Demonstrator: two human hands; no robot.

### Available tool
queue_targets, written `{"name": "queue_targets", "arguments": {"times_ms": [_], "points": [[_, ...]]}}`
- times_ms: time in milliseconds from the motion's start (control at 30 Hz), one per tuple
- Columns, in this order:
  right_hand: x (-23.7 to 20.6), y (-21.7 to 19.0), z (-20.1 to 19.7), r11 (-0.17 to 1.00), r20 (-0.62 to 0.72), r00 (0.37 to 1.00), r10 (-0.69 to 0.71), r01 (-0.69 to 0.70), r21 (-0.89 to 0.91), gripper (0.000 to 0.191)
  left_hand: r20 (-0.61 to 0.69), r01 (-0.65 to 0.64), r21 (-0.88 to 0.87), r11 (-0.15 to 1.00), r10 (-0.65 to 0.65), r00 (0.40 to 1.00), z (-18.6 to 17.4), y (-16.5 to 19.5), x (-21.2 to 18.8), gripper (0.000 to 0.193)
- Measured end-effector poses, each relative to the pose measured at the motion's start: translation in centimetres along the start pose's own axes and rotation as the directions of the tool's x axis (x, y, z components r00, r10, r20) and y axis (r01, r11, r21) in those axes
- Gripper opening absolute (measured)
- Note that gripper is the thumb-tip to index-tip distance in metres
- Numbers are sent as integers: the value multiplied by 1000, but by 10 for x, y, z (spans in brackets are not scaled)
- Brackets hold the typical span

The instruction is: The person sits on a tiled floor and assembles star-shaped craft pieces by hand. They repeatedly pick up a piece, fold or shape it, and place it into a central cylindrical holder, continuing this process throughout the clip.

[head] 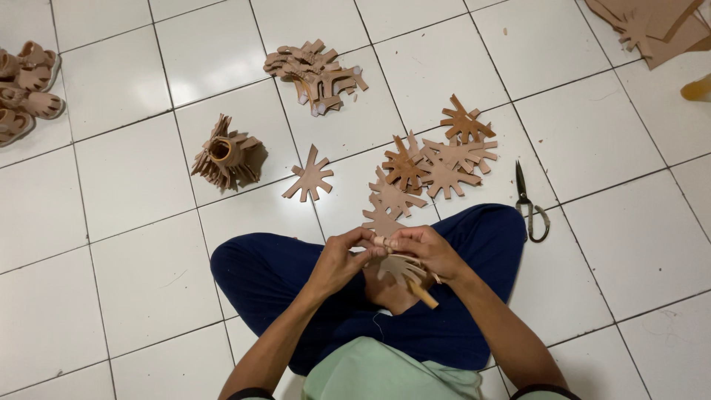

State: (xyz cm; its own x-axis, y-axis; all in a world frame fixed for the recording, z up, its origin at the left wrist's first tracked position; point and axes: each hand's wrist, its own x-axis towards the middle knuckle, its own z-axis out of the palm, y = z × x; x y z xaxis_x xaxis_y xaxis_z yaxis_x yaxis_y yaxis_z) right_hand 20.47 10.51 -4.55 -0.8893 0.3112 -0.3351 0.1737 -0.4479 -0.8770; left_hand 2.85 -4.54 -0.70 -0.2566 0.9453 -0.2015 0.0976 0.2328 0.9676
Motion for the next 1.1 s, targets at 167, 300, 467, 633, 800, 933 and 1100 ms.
{"name": "queue_targets", "arguments": {"times_ms": [167,300,467,633,800,933,1100], "points": [[0,-4,13,815,-163,973,-164,40,-578,23,-119,-18,-100,995,6,993,3,-14,-4,22],[0,-14,30,600,-142,914,-379,126,-790,21,-126,89,-141,986,-107,986,6,-16,-2,25],[0,-13,36,486,-58,873,-485,214,-847,19,-116,145,80,986,-135,984,-1,-1,4,23],[9,-24,15,517,63,905,-420,295,-804,17,-13,55,88,995,-54,998,-23,13,18,35],[13,-43,9,449,207,878,-432,409,-794,19,53,-93,172,981,85,995,-29,20,22,27],[7,-48,11,478,246,890,-383,419,-772,22,104,-61,178,982,43,994,-31,27,17,27],[8,-41,3,548,337,896,-289,443,-710,28,133,79,200,977,-106,985,-33,32,12,30]]}}
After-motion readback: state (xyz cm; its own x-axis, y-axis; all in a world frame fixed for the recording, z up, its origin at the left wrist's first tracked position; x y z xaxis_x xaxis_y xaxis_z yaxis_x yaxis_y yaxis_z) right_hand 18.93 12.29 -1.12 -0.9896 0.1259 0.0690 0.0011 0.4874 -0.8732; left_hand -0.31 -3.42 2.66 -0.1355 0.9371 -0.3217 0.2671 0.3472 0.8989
